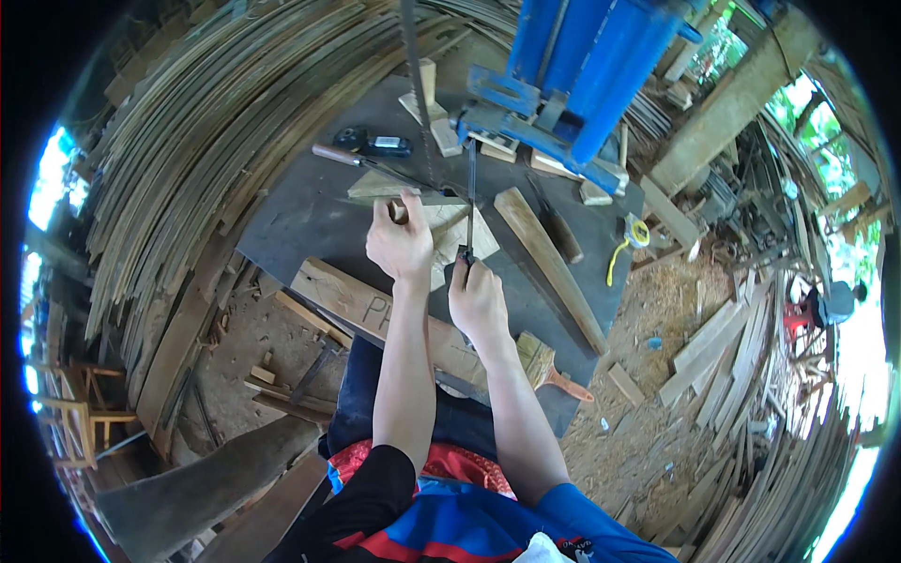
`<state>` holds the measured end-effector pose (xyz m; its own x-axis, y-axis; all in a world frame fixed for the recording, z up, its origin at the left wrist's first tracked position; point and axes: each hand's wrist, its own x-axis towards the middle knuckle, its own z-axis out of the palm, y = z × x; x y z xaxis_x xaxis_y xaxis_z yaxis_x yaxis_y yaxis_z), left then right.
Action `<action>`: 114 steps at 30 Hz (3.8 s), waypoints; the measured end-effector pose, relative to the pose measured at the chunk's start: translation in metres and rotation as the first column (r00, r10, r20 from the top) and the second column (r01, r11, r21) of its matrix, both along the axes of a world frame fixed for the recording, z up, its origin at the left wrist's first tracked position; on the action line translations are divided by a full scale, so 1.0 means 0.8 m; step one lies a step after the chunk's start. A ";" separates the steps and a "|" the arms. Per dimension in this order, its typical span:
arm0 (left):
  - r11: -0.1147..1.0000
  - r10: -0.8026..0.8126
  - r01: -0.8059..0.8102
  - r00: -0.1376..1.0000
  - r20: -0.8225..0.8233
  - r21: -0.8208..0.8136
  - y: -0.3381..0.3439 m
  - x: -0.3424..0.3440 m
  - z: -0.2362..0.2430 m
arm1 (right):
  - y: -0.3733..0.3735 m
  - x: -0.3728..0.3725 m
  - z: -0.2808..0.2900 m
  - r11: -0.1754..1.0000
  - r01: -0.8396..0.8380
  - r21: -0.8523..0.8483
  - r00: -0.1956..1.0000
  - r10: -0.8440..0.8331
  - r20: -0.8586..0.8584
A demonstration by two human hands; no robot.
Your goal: Sawing a piece of wood into a specific shape on a workbench.
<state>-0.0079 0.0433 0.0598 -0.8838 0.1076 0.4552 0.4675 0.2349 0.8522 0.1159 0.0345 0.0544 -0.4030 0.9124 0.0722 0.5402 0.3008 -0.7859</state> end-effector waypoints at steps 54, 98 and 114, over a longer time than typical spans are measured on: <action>0.358 -0.895 0.243 0.364 -0.257 -0.902 -0.037 -0.076 0.062 | -0.016 0.008 0.021 0.950 -0.115 0.289 0.990 0.086 0.114; -0.214 -0.949 -0.043 0.248 0.197 -0.976 0.023 0.043 0.088 | -0.047 0.142 0.004 0.923 -0.091 -0.374 0.949 -0.033 -0.313; -0.183 -0.925 -0.053 0.349 0.154 -0.982 0.021 0.073 0.116 | -0.005 0.075 -0.034 0.989 -0.033 -0.142 0.916 -0.027 -0.401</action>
<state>0.0504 0.0604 0.1525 0.1121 0.9495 -0.2932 0.9479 -0.1907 -0.2550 0.1760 0.0305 0.0275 -0.3707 0.9237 0.0972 0.1699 0.1703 -0.9706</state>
